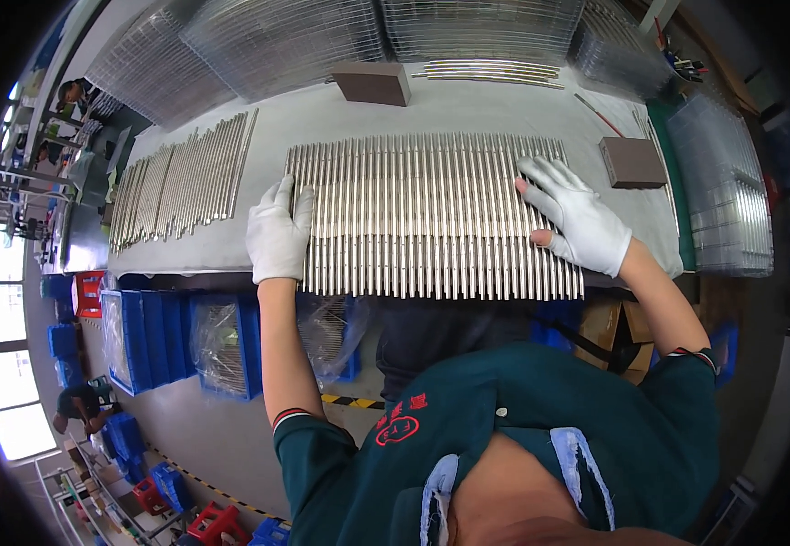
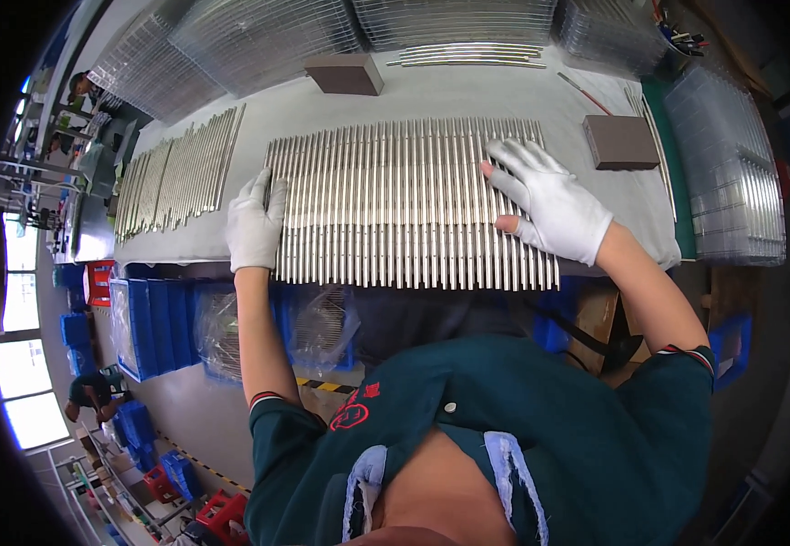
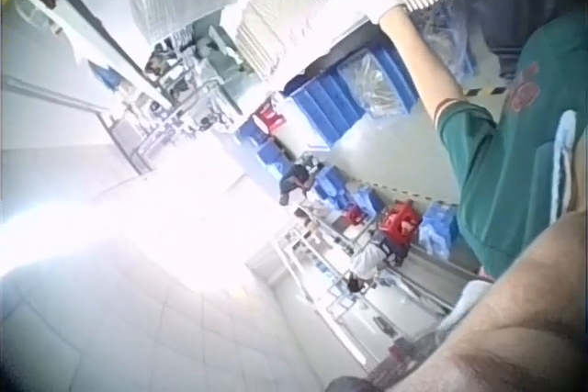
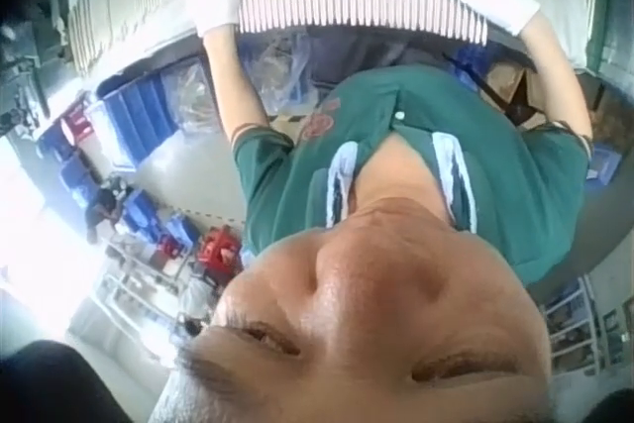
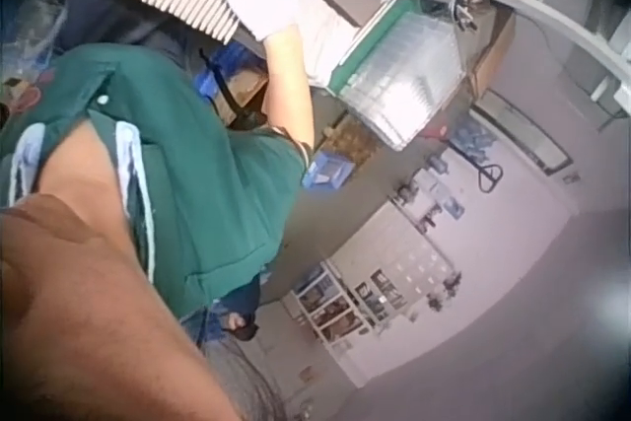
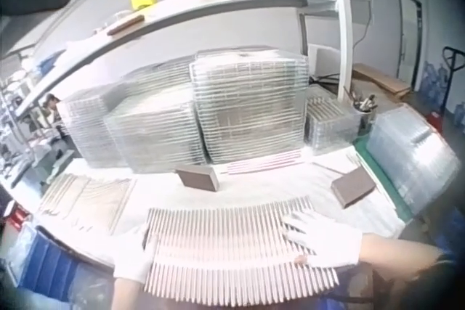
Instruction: The worker aligns, inspects, and uses a sanding block on long thin metal rods at a manufacturing workbench.
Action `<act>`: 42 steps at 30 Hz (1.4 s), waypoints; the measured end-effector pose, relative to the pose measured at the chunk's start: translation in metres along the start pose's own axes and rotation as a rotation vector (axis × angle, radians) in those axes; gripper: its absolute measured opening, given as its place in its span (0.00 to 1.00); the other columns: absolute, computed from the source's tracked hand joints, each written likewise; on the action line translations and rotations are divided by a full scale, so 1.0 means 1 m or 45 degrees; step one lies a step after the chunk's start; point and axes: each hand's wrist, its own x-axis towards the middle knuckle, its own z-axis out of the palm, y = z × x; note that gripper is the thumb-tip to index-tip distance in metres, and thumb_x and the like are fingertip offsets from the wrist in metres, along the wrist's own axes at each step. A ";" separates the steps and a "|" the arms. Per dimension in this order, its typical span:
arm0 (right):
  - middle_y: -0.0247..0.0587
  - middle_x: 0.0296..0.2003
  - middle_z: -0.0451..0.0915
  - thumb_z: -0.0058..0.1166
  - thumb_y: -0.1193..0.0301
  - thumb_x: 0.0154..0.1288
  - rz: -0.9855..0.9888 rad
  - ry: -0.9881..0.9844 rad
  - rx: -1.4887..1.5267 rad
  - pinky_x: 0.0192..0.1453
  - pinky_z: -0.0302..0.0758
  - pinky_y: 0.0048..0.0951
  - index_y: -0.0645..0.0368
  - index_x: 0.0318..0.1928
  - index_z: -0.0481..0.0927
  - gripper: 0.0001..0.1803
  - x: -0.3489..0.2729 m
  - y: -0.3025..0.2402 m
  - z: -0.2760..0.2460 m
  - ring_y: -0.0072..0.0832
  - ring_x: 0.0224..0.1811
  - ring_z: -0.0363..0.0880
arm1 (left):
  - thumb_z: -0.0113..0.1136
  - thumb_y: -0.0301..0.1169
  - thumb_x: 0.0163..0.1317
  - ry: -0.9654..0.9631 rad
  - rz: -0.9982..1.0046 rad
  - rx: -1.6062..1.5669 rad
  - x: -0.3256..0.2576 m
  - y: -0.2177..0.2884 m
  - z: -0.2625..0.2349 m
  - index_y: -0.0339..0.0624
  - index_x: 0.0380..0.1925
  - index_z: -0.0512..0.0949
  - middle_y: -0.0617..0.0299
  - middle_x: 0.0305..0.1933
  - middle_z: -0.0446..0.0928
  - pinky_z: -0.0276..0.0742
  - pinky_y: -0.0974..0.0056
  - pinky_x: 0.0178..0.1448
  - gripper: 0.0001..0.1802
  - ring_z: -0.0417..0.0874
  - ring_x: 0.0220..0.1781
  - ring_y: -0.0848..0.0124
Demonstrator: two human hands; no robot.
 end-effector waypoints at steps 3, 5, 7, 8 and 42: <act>0.59 0.67 0.57 0.46 0.48 0.65 -0.034 -0.031 -0.020 0.73 0.51 0.52 0.61 0.65 0.63 0.36 0.001 0.001 0.006 0.55 0.70 0.54 | 0.51 0.51 0.64 -0.037 -0.013 -0.009 0.002 -0.002 0.001 0.41 0.53 0.77 0.52 0.54 0.77 0.72 0.56 0.57 0.28 0.77 0.54 0.53; 0.58 0.67 0.56 0.45 0.48 0.66 -0.095 -0.070 -0.076 0.74 0.50 0.51 0.59 0.65 0.63 0.36 0.007 0.000 0.003 0.55 0.70 0.53 | 0.51 0.52 0.64 -0.124 -0.026 -0.091 0.006 -0.002 -0.008 0.43 0.55 0.76 0.50 0.55 0.77 0.72 0.56 0.58 0.29 0.77 0.55 0.53; 0.58 0.67 0.56 0.43 0.47 0.66 -0.120 -0.099 -0.049 0.74 0.49 0.51 0.58 0.65 0.63 0.36 0.019 -0.005 0.001 0.55 0.71 0.53 | 0.53 0.51 0.64 -0.147 -0.024 -0.113 0.008 -0.010 -0.012 0.42 0.55 0.75 0.50 0.54 0.77 0.73 0.57 0.57 0.28 0.78 0.55 0.53; 0.59 0.67 0.56 0.43 0.46 0.66 -0.153 -0.113 -0.047 0.74 0.49 0.51 0.58 0.65 0.63 0.36 0.024 -0.004 0.003 0.55 0.71 0.53 | 0.53 0.51 0.63 -0.183 -0.016 -0.233 0.011 -0.015 -0.012 0.42 0.55 0.76 0.50 0.54 0.77 0.73 0.57 0.57 0.28 0.78 0.54 0.53; 0.55 0.69 0.56 0.38 0.44 0.68 -0.617 -0.101 0.035 0.76 0.48 0.43 0.62 0.65 0.63 0.38 0.211 -0.094 0.072 0.47 0.73 0.51 | 0.52 0.26 0.62 -0.041 0.218 -0.535 0.007 -0.061 0.019 0.46 0.48 0.80 0.57 0.53 0.78 0.75 0.64 0.57 0.15 0.79 0.54 0.60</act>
